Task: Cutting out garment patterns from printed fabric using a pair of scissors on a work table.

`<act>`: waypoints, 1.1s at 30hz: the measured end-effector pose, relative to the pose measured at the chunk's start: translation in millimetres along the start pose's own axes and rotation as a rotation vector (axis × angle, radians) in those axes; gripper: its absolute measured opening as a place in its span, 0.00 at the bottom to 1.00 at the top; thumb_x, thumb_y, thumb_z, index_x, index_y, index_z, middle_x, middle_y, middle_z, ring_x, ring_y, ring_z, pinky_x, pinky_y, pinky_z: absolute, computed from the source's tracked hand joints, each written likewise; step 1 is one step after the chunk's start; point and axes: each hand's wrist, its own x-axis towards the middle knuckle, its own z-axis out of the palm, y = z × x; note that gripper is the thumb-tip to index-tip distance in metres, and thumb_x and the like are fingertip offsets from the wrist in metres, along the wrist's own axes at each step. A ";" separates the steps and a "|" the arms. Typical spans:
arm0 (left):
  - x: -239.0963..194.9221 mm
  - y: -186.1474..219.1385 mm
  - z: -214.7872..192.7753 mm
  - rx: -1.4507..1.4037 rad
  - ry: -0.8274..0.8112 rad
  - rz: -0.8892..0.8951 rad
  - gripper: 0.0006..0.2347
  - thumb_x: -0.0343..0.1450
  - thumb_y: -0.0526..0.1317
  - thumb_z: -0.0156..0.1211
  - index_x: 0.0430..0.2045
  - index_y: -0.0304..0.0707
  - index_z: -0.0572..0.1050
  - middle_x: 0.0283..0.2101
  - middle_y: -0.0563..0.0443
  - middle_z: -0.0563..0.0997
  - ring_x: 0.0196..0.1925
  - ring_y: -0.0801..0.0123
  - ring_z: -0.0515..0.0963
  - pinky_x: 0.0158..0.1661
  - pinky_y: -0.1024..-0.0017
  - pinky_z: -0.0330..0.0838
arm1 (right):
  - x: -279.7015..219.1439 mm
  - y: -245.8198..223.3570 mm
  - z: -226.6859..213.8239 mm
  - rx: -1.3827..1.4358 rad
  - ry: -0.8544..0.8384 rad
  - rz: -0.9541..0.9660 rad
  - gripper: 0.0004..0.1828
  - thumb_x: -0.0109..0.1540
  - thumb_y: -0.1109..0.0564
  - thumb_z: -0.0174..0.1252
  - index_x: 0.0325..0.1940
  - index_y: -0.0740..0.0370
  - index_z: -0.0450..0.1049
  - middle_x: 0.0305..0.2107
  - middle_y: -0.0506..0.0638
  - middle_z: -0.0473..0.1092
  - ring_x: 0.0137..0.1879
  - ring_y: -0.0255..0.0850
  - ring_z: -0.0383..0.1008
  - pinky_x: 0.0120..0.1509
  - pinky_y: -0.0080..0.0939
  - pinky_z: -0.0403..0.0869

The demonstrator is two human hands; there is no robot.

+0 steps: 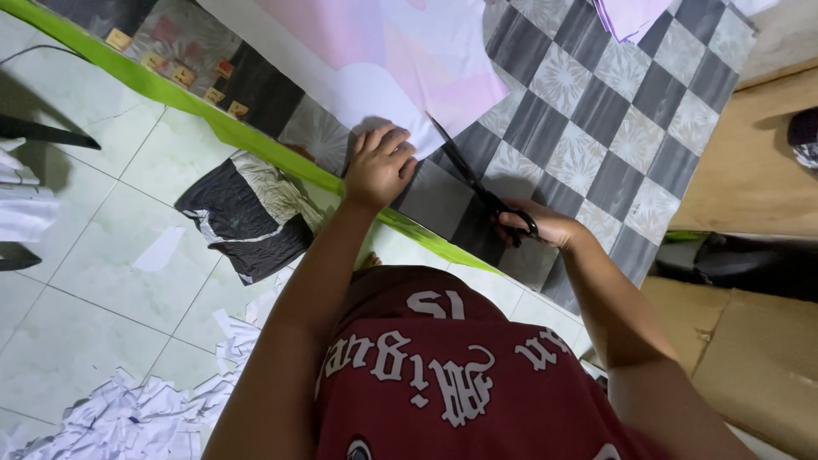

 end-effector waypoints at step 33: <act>2.1 1.7 -5.0 0.013 -0.012 -0.002 0.06 0.62 0.44 0.63 0.28 0.51 0.77 0.43 0.58 0.78 0.53 0.63 0.73 0.51 0.60 0.64 | 10.4 -9.3 -4.1 -0.156 0.144 -0.053 0.12 0.54 0.55 0.67 0.27 0.62 0.70 0.10 0.53 0.65 0.15 0.40 0.68 0.19 0.33 0.67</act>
